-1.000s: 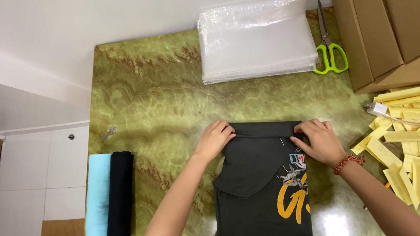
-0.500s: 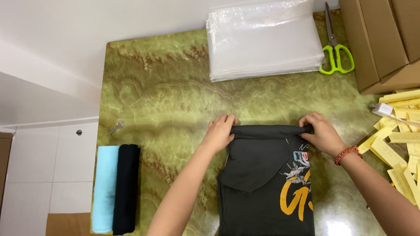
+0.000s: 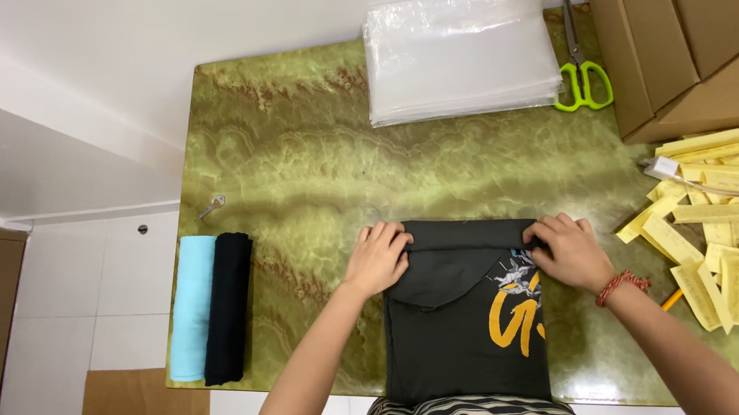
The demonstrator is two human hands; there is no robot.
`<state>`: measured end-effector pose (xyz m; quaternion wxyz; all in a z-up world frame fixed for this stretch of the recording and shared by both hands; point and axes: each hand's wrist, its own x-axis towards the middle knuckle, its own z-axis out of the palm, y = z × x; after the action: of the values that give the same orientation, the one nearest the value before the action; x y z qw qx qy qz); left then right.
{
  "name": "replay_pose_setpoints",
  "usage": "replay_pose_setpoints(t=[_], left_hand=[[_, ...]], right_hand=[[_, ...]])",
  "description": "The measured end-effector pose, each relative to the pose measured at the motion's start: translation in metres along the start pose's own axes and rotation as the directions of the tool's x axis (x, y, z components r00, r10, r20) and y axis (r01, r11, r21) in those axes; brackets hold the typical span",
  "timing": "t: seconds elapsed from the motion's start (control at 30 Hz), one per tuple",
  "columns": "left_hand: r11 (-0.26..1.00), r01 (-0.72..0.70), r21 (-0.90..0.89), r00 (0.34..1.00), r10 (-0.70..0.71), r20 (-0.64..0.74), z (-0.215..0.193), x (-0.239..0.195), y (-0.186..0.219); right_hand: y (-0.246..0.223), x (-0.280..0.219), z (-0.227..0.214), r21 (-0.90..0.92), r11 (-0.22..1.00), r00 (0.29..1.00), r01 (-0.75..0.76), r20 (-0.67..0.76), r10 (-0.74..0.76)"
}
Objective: The person folds several t-shirts on a table. They take a black t-shirt, a grey t-shirt, and a light blue t-shirt from a clothing rack, lay them flat on the table, fold them into neat rectangles, and place them in a stack.
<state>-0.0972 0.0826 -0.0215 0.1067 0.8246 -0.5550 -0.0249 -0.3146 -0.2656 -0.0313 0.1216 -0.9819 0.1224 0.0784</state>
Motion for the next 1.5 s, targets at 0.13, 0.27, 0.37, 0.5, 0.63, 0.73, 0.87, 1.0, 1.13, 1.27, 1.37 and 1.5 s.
replay_pose_setpoints(t=[0.13,0.27,0.37,0.5,0.63,0.73,0.87,1.0,1.13,1.27,1.37,1.5], left_hand=[[0.980,0.126,-0.155,0.989,-0.112,0.095,-0.042,0.021,0.020],[0.929,0.233,-0.289,0.966,-0.188,0.177,-0.009,0.038,0.007],[0.905,0.309,-0.292,0.937,-0.237,0.258,0.019,0.039,-0.005],[0.930,0.307,-0.203,0.919,-0.234,0.318,0.013,0.038,-0.004],[0.981,0.172,-0.085,0.971,-0.155,0.183,0.005,0.011,0.010],[0.999,-0.026,0.042,1.000,0.027,-0.010,0.012,-0.019,0.014],[0.997,-0.051,0.049,0.984,0.059,-0.169,0.012,-0.060,0.026],[0.999,-0.025,-0.041,0.973,0.015,-0.232,-0.001,-0.075,0.047],[0.973,0.086,-0.213,0.979,-0.122,-0.162,0.017,-0.066,0.051],[0.925,0.270,-0.268,0.961,-0.277,0.011,-0.004,-0.048,0.055],[0.873,0.385,-0.298,0.917,-0.326,0.229,-0.028,-0.041,0.057],[0.905,0.365,-0.220,0.894,-0.276,0.352,-0.012,-0.031,0.038]], right_hand=[[0.008,0.021,-0.014,0.289,0.957,0.999,0.006,-0.038,0.005],[0.007,0.046,-0.010,0.349,0.937,1.000,-0.021,0.012,0.018],[0.007,0.052,-0.004,0.359,0.932,0.987,-0.045,0.159,-0.013],[0.007,0.048,0.007,0.336,0.938,0.987,-0.088,0.158,0.036],[-0.003,0.020,0.017,0.258,0.963,0.993,-0.072,0.114,0.043],[-0.004,-0.010,0.039,-0.032,0.998,0.999,0.048,-0.004,-0.048],[-0.013,-0.044,0.056,-0.167,0.983,0.989,0.071,-0.114,-0.091],[-0.033,-0.060,0.036,-0.013,0.997,0.975,0.069,-0.210,-0.071],[-0.029,-0.042,0.023,0.287,0.957,0.983,-0.049,-0.156,0.098],[-0.016,-0.029,0.025,0.261,0.963,0.985,-0.071,-0.133,0.109],[-0.020,-0.032,0.015,0.348,0.929,0.992,-0.124,0.022,0.124],[-0.019,-0.024,0.014,0.261,0.950,0.974,-0.170,0.193,0.121]])
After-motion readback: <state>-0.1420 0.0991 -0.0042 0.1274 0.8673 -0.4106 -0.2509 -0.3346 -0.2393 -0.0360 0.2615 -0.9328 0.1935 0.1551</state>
